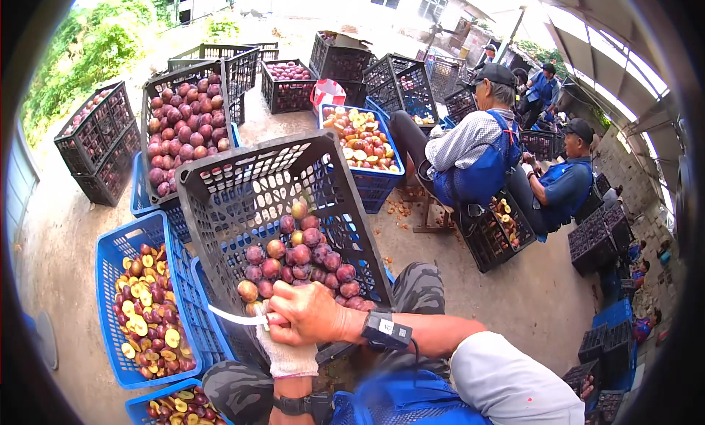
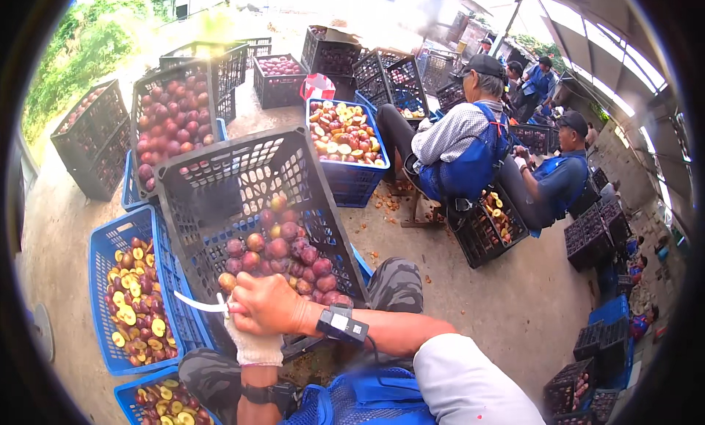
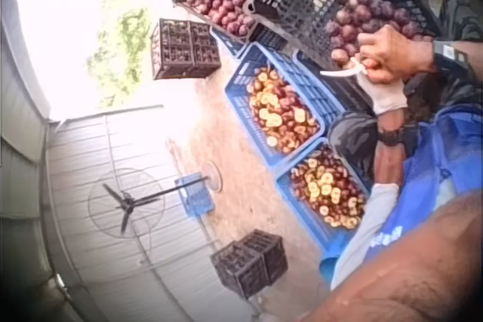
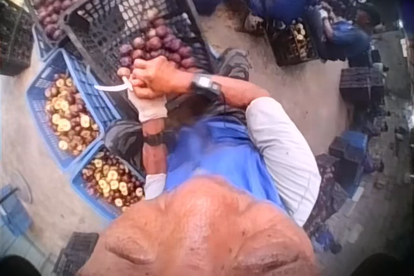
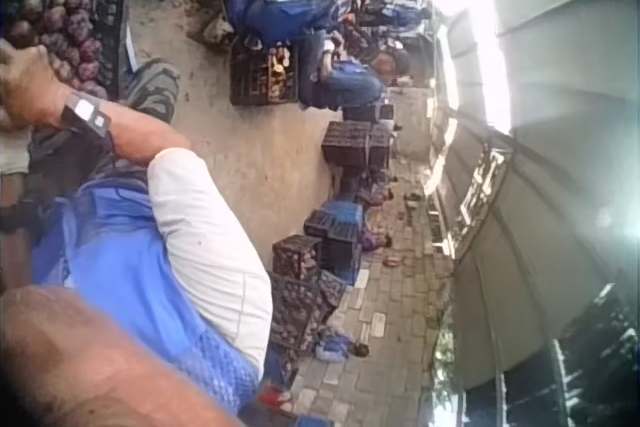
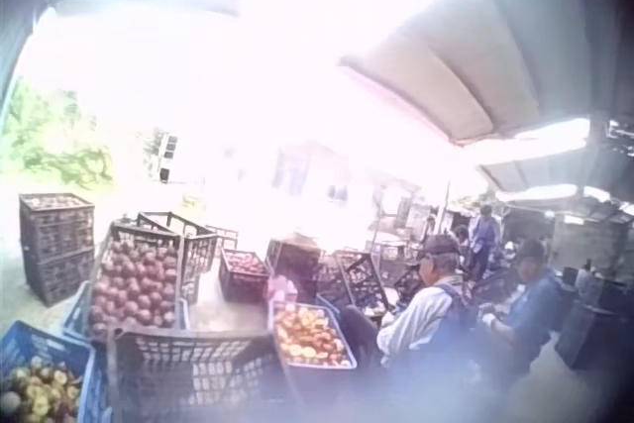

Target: Slicing plums in half and removing pits using a small hand-held knife.

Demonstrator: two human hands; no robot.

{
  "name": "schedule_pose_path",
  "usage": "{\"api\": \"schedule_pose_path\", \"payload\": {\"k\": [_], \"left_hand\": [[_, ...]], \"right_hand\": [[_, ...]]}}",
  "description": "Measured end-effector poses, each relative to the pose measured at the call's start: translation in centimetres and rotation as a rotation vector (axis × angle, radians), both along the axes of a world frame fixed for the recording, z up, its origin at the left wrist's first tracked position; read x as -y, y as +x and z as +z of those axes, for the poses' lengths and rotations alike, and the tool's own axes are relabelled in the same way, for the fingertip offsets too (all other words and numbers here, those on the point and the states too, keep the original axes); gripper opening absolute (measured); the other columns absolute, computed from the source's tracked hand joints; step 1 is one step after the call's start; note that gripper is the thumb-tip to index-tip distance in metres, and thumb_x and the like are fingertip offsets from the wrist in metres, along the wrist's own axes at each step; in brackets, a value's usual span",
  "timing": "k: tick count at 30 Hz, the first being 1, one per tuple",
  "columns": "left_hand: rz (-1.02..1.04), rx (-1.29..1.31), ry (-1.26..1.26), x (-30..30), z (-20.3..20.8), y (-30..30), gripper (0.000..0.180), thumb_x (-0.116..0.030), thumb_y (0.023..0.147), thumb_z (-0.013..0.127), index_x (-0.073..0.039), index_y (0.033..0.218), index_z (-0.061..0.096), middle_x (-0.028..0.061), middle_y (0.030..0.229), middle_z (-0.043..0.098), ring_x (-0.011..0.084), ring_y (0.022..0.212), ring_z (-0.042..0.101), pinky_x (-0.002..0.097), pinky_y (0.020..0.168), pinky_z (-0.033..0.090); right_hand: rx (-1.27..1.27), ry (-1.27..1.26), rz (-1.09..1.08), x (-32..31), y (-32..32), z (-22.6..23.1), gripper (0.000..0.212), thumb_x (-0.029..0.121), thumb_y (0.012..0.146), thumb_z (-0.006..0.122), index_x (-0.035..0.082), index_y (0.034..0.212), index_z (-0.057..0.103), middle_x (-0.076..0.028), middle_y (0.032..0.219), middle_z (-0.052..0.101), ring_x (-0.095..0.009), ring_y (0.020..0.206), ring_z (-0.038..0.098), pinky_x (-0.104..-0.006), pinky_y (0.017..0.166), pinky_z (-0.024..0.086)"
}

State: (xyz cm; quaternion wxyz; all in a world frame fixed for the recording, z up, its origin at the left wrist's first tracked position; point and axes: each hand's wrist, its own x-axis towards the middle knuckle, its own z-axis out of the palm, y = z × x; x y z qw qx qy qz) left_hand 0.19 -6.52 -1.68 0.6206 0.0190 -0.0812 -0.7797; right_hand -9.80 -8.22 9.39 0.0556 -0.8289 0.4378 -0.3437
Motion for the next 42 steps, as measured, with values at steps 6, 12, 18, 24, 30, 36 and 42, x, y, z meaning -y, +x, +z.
{"api": "schedule_pose_path", "payload": {"k": [6, 12, 18, 24, 30, 36, 42], "left_hand": [[-0.165, -0.198, 0.153, 1.9, 2.2, -0.7, 0.030, -0.036, 0.106, 0.044, -0.012, 0.108, 0.062, 0.0018, 0.103, 0.066, 0.0166, 0.101, 0.062, 0.0367, 0.091, 0.049], [-0.063, -0.094, 0.164, 2.0, 0.0, -1.3, 0.029, -0.031, 0.104, 0.048, -0.007, 0.100, 0.064, 0.0053, 0.094, 0.067, 0.0178, 0.088, 0.064, 0.0363, 0.082, 0.050], [0.094, 0.468, 0.116, 2.1, -1.2, -2.7, 0.026, -0.028, 0.103, 0.051, -0.008, 0.093, 0.065, 0.0032, 0.088, 0.066, 0.0161, 0.082, 0.062, 0.0334, 0.077, 0.051], [0.450, 0.838, -0.111, 2.4, -1.8, -2.7, 0.030, -0.021, 0.102, 0.045, -0.001, 0.100, 0.068, 0.0079, 0.097, 0.067, 0.0196, 0.091, 0.063, 0.0362, 0.088, 0.051], [0.806, 1.318, -0.128, 0.7, 3.3, -1.4, 0.031, -0.024, 0.105, 0.049, 0.000, 0.110, 0.068, 0.0140, 0.102, 0.067, 0.0271, 0.097, 0.067, 0.0391, 0.089, 0.052], [-0.007, 0.161, 0.002, -0.5, 2.8, 0.8, 0.032, -0.035, 0.108, 0.038, -0.014, 0.110, 0.062, 0.0046, 0.103, 0.065, 0.0192, 0.103, 0.061, 0.0414, 0.097, 0.045], [-0.308, 0.074, 0.237, -2.1, 3.5, -2.6, 0.029, -0.035, 0.106, 0.043, -0.012, 0.099, 0.060, -0.0012, 0.086, 0.062, 0.0146, 0.080, 0.063, 0.0300, 0.073, 0.052]], "right_hand": [[0.099, 0.008, -0.267, 0.2, 1.0, -1.7, 0.016, 0.010, 0.070, 0.073, 0.005, 0.070, 0.058, -0.010, 0.069, 0.053, -0.029, 0.063, 0.058, -0.0393, 0.057, 0.049], [0.228, -0.003, -0.442, -0.2, 2.2, -4.7, 0.010, 0.012, 0.073, 0.072, 0.003, 0.077, 0.071, -0.010, 0.071, 0.063, -0.027, 0.062, 0.062, -0.0384, 0.060, 0.051], [0.318, 0.088, -0.579, -0.7, 0.6, -5.4, 0.015, 0.016, 0.078, 0.072, 0.002, 0.079, 0.073, -0.011, 0.074, 0.068, -0.023, 0.067, 0.067, -0.0361, 0.065, 0.053], [0.357, -0.012, -0.422, -1.4, 0.0, -2.6, 0.014, 0.014, 0.079, 0.071, 0.001, 0.080, 0.065, -0.013, 0.073, 0.064, -0.024, 0.067, 0.065, -0.0380, 0.065, 0.051], [0.803, 0.457, -0.396, -1.8, 1.4, -2.1, 0.029, 0.030, 0.089, 0.076, 0.002, 0.083, 0.069, -0.009, 0.084, 0.071, -0.014, 0.079, 0.065, -0.0318, 0.071, 0.053], [0.391, -0.035, -0.349, -2.6, 2.6, -1.8, 0.021, 0.019, 0.075, 0.076, 0.006, 0.072, 0.060, -0.009, 0.072, 0.055, -0.030, 0.069, 0.061, -0.0434, 0.059, 0.051], [0.000, -0.048, -0.273, -4.3, -3.0, -0.3, 0.022, 0.016, 0.068, 0.078, 0.007, 0.084, 0.066, -0.007, 0.079, 0.062, -0.025, 0.065, 0.065, -0.0348, 0.056, 0.055]]}}
